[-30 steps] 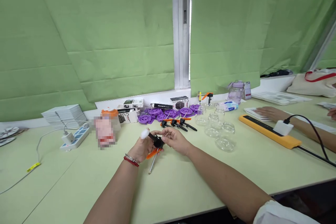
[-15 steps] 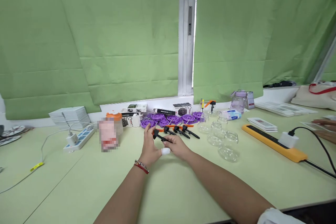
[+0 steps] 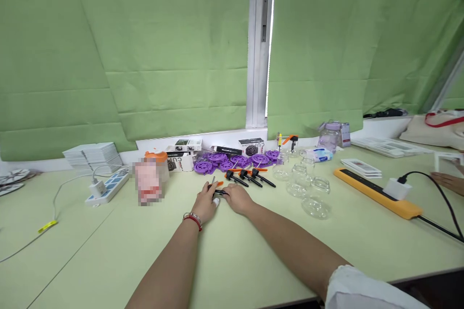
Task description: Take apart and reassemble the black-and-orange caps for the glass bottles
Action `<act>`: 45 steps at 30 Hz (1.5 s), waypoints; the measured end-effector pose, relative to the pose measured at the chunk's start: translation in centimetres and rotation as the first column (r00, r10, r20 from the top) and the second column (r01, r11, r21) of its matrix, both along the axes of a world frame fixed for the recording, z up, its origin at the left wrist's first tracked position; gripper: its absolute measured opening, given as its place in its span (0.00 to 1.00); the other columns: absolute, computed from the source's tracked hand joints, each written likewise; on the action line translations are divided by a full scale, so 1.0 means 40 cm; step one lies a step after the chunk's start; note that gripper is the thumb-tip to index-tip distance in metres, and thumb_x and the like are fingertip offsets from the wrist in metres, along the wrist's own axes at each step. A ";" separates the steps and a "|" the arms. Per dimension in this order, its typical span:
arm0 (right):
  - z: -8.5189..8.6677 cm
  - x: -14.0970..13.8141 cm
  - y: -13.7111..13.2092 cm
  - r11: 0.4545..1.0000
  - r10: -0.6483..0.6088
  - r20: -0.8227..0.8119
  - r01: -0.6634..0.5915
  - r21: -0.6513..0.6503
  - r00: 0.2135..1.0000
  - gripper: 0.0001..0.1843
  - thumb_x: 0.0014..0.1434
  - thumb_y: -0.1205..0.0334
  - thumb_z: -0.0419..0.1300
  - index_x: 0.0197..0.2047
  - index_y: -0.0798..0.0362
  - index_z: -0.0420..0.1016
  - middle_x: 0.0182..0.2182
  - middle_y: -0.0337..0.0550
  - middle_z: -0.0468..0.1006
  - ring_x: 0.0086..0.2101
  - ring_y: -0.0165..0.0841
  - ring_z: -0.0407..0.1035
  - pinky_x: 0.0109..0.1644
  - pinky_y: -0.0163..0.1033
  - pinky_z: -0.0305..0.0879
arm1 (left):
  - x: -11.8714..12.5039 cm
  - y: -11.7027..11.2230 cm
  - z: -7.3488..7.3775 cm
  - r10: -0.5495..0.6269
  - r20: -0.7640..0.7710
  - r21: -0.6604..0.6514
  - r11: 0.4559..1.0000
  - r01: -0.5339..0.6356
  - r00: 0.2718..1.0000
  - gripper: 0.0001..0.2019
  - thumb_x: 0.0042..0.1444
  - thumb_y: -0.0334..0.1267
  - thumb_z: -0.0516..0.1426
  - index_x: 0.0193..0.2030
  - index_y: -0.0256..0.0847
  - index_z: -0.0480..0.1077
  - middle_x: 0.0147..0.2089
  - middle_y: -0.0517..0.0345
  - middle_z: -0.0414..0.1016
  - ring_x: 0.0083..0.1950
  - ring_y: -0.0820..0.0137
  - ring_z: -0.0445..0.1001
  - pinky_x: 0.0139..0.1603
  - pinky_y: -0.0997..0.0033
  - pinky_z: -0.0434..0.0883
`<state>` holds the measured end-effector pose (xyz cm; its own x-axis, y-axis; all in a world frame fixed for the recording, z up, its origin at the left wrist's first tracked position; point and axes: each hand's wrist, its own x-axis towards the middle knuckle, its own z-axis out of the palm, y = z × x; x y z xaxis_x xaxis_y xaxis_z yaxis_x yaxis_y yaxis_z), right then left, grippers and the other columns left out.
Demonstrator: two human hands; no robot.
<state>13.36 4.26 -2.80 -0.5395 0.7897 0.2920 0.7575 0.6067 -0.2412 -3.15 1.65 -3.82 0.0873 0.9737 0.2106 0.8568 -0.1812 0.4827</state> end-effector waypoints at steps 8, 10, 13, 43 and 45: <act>0.019 0.086 0.026 0.955 -0.206 -0.059 0.214 0.203 0.977 0.31 0.58 0.45 0.52 0.61 0.51 0.62 0.65 0.52 0.51 0.63 0.50 0.40 0.63 0.58 0.29 | 0.021 -0.019 0.020 -0.041 -0.147 0.154 0.986 0.063 0.988 0.30 0.54 0.34 0.53 0.65 0.49 0.57 0.72 0.51 0.39 0.71 0.52 0.38 0.66 0.41 0.44; 0.014 0.125 0.062 0.928 -0.330 -0.025 0.329 0.176 0.944 0.37 0.56 0.40 0.52 0.65 0.47 0.56 0.67 0.50 0.44 0.64 0.55 0.35 0.62 0.62 0.26 | 0.032 -0.024 0.025 -0.062 -0.189 0.148 0.985 0.091 0.980 0.28 0.53 0.33 0.52 0.63 0.49 0.61 0.72 0.53 0.40 0.72 0.53 0.37 0.66 0.40 0.43; 0.000 0.168 0.110 0.931 -0.365 0.066 0.363 0.043 0.929 0.42 0.53 0.34 0.51 0.67 0.41 0.49 0.69 0.48 0.39 0.63 0.61 0.35 0.59 0.68 0.33 | 0.038 -0.025 0.025 -0.024 -0.217 0.095 0.994 0.046 0.976 0.25 0.54 0.33 0.52 0.60 0.49 0.64 0.72 0.54 0.42 0.71 0.52 0.40 0.65 0.41 0.44; -0.005 0.220 0.004 0.988 0.148 0.140 -0.151 0.010 0.979 0.25 0.64 0.58 0.45 0.63 0.34 0.59 0.68 0.37 0.45 0.64 0.54 0.38 0.58 0.59 0.53 | 0.033 -0.060 0.075 0.413 -0.316 0.108 0.910 -0.400 0.854 0.22 0.50 0.45 0.53 0.51 0.46 0.74 0.47 0.42 0.65 0.51 0.50 0.63 0.48 0.54 0.62; -0.003 0.214 -0.005 0.981 0.186 0.139 -0.191 0.019 0.973 0.24 0.64 0.58 0.45 0.63 0.34 0.59 0.68 0.36 0.44 0.64 0.54 0.39 0.58 0.59 0.53 | 0.038 -0.071 0.082 0.415 -0.323 0.104 0.909 -0.404 0.850 0.20 0.48 0.46 0.54 0.48 0.47 0.75 0.46 0.42 0.66 0.51 0.49 0.63 0.49 0.52 0.61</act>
<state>21.93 4.08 -2.93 -0.7142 0.6614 0.2290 0.6531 0.7474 -0.1217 -1.62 -1.20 -0.54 -0.2487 0.9298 0.2712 0.9644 0.2117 0.1586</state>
